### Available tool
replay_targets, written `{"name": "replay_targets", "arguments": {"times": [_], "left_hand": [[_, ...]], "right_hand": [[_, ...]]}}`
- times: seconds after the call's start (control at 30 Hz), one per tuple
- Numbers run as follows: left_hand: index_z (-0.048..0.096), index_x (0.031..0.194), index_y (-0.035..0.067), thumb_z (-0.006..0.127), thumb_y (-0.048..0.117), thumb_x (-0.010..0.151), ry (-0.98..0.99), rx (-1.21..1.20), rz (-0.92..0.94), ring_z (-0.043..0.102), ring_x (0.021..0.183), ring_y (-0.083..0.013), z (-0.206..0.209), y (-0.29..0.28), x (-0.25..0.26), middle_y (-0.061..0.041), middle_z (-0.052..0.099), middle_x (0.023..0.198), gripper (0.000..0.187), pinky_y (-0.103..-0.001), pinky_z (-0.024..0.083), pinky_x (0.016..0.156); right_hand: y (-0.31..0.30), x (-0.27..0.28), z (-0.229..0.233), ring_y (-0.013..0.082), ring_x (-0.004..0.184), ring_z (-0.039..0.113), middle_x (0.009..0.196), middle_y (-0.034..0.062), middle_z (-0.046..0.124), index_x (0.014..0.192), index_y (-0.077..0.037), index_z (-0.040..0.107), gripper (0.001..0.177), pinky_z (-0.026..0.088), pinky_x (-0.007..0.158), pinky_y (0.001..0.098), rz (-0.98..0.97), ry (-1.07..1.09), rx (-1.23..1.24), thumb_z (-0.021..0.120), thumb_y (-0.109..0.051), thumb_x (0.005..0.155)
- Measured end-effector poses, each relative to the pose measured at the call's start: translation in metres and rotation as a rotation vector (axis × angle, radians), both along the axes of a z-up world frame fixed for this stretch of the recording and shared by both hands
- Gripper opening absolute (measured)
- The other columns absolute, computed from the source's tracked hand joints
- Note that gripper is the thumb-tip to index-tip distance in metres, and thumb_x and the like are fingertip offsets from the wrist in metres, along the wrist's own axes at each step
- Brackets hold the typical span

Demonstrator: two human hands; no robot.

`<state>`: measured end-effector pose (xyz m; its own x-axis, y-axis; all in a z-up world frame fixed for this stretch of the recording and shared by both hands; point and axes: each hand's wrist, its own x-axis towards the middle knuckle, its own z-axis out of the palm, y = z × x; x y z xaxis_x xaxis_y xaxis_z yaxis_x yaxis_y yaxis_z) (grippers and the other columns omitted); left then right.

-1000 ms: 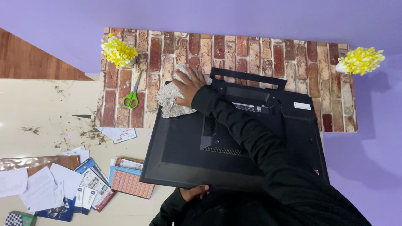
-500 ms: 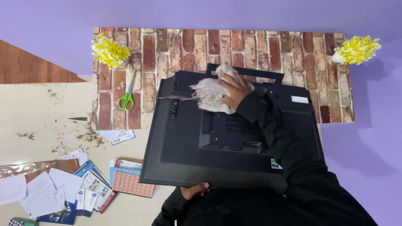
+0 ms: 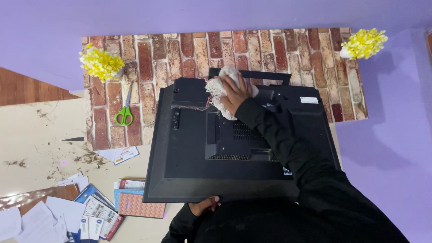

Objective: The person cleans the front screen and the back panel of a television with a cloth.

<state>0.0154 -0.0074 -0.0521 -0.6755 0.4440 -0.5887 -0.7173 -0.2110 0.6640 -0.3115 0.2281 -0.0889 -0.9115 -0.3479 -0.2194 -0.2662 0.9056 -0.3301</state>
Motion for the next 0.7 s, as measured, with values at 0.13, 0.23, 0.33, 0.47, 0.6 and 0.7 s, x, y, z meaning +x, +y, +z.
{"name": "replay_targets", "arguments": {"times": [0.13,0.23,0.33,0.47,0.6,0.7], "left_hand": [[0.074,0.075,0.003,0.073,0.02,0.089,-0.103,-0.095,-0.057,0.063,0.059,-0.0135,0.004,-0.002,-0.002,-0.005,0.071,0.064,0.022,-0.028,0.045,0.053],[0.077,0.08,0.002,0.073,0.022,0.089,-0.09,-0.143,-0.093,0.061,0.059,-0.0125,0.009,-0.006,-0.004,-0.005,0.069,0.065,0.022,-0.027,0.042,0.053],[0.075,0.084,0.002,0.074,0.022,0.086,-0.058,-0.089,-0.015,0.063,0.062,-0.0129,0.015,-0.009,-0.003,-0.004,0.071,0.072,0.021,-0.027,0.046,0.056],[0.075,0.084,0.002,0.074,0.023,0.088,-0.089,-0.116,-0.061,0.062,0.061,-0.0128,0.013,-0.01,-0.003,-0.005,0.068,0.069,0.022,-0.027,0.043,0.055],[0.075,0.083,0.002,0.073,0.028,0.089,-0.072,-0.141,-0.082,0.058,0.059,-0.0108,0.014,-0.013,-0.004,-0.004,0.066,0.066,0.026,-0.026,0.04,0.054],[0.075,0.082,0.003,0.071,0.032,0.088,-0.069,-0.151,-0.115,0.055,0.055,-0.01,0.013,-0.013,-0.008,-0.003,0.065,0.064,0.029,-0.025,0.038,0.051]], "right_hand": [[-0.012,-0.009,0.005,0.0494,0.152,0.006,0.166,0.0079,0.022,0.156,-0.007,0.035,0.079,0.006,0.119,0.0694,0.054,-0.057,-0.056,0.057,-0.055,0.097],[0.005,-0.004,0.002,0.0479,0.154,0.007,0.167,0.0056,0.024,0.155,-0.008,0.041,0.072,0.007,0.12,0.0675,0.105,-0.041,-0.084,0.057,-0.05,0.098],[0.042,0.004,0.002,0.0462,0.157,0.008,0.169,0.0031,0.027,0.154,-0.014,0.047,0.064,0.007,0.121,0.0671,0.128,-0.003,-0.045,0.057,-0.039,0.096],[0.101,0.011,0.02,0.0456,0.154,0.011,0.167,0.0008,0.03,0.152,-0.025,0.05,0.065,0.009,0.118,0.068,0.045,-0.02,0.051,0.06,-0.033,0.089],[0.152,0.02,0.044,0.0469,0.15,0.015,0.167,0.0028,0.029,0.148,-0.025,0.053,0.063,0.013,0.115,0.0672,-0.051,-0.036,0.112,0.061,-0.035,0.087],[0.178,0.027,0.036,0.0451,0.152,0.02,0.166,0.0012,0.033,0.147,-0.021,0.056,0.058,0.019,0.117,0.0639,-0.091,-0.022,0.04,0.059,-0.037,0.091]]}}
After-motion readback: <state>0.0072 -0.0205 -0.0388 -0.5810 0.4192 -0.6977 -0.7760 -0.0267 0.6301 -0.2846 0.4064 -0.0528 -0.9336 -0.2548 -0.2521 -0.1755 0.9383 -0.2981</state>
